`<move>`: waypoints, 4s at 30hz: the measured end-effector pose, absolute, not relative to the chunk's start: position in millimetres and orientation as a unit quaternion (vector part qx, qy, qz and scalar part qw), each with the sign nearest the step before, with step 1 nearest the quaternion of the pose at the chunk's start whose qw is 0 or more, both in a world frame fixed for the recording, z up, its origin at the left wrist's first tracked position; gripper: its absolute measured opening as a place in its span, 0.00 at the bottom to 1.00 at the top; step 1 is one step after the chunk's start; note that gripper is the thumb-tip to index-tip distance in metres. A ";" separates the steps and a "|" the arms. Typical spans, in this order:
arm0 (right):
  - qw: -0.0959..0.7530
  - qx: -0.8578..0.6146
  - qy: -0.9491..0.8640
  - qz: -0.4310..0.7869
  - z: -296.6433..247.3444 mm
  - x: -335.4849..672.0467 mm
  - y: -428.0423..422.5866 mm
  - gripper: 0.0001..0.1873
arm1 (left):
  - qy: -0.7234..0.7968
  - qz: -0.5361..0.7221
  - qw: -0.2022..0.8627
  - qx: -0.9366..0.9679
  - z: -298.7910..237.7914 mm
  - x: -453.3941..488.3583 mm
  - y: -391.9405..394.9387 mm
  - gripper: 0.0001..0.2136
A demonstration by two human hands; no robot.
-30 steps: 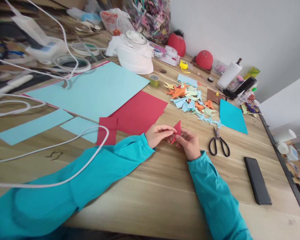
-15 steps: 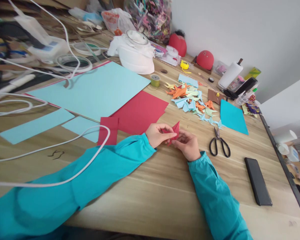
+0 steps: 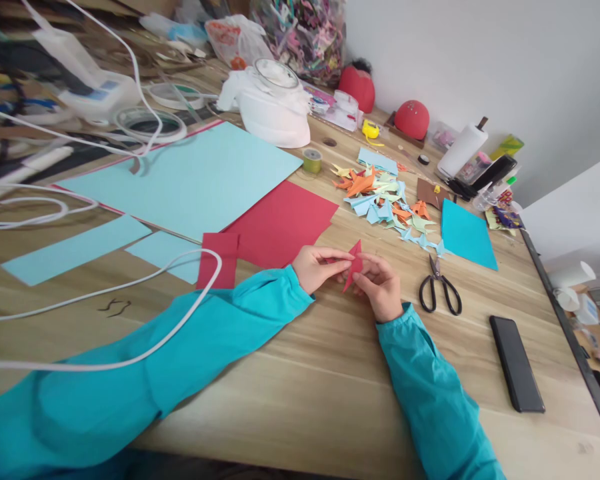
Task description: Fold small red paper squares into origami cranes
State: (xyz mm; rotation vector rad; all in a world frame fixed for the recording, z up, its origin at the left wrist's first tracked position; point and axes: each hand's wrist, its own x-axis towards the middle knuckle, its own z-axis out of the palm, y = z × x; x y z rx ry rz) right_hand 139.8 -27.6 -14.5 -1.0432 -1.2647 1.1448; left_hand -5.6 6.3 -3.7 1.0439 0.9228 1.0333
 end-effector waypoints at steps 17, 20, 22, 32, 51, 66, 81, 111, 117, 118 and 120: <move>0.525 -0.452 -0.552 0.463 -11.5 136.6 -27.9 0.16 | 0.398 0.466 0.654 0.443 -11.3 -8.2 11.0 0.16; 0.525 -0.446 -0.552 0.471 -11.9 137.1 -28.7 0.15 | 0.363 0.471 0.711 0.376 -11.9 -6.3 11.3 0.14; 0.528 -0.439 -0.547 0.479 -13.0 138.4 -29.0 0.13 | 0.349 0.469 0.742 0.329 -10.7 -5.2 11.2 0.13; 0.533 -0.456 -0.517 0.489 -14.5 140.3 -27.3 0.18 | 0.356 0.463 0.760 0.286 -8.9 -3.4 11.3 0.09; 0.525 -0.460 -0.541 0.469 -14.4 138.6 -27.9 0.14 | 0.378 0.469 0.710 0.365 -16.6 -2.4 10.9 0.14; 0.543 -0.444 -0.488 0.519 -14.1 141.9 -28.6 0.08 | 0.398 0.457 0.666 0.434 7.4 -6.5 2.4 0.04; 0.555 -0.459 -0.541 0.434 -13.3 133.1 -32.0 0.08 | 0.391 0.453 0.652 0.466 4.7 -9.2 3.6 0.04; 0.562 -0.472 -0.494 0.466 -17.4 141.3 -26.9 0.04 | 0.350 0.440 0.687 0.460 -1.6 -6.4 3.8 0.06; 0.585 -0.448 -0.499 0.456 -16.2 139.4 -27.8 0.08 | 0.359 0.451 0.651 0.494 -3.9 -7.5 5.2 0.07; 0.588 -0.444 -0.501 0.455 -16.4 139.2 -27.8 0.09 | 0.360 0.455 0.645 0.497 -4.2 -7.7 5.2 0.07; 0.587 -0.440 -0.505 0.455 -16.8 138.7 -27.7 0.10 | 0.357 0.461 0.640 0.500 -4.9 -7.9 5.2 0.07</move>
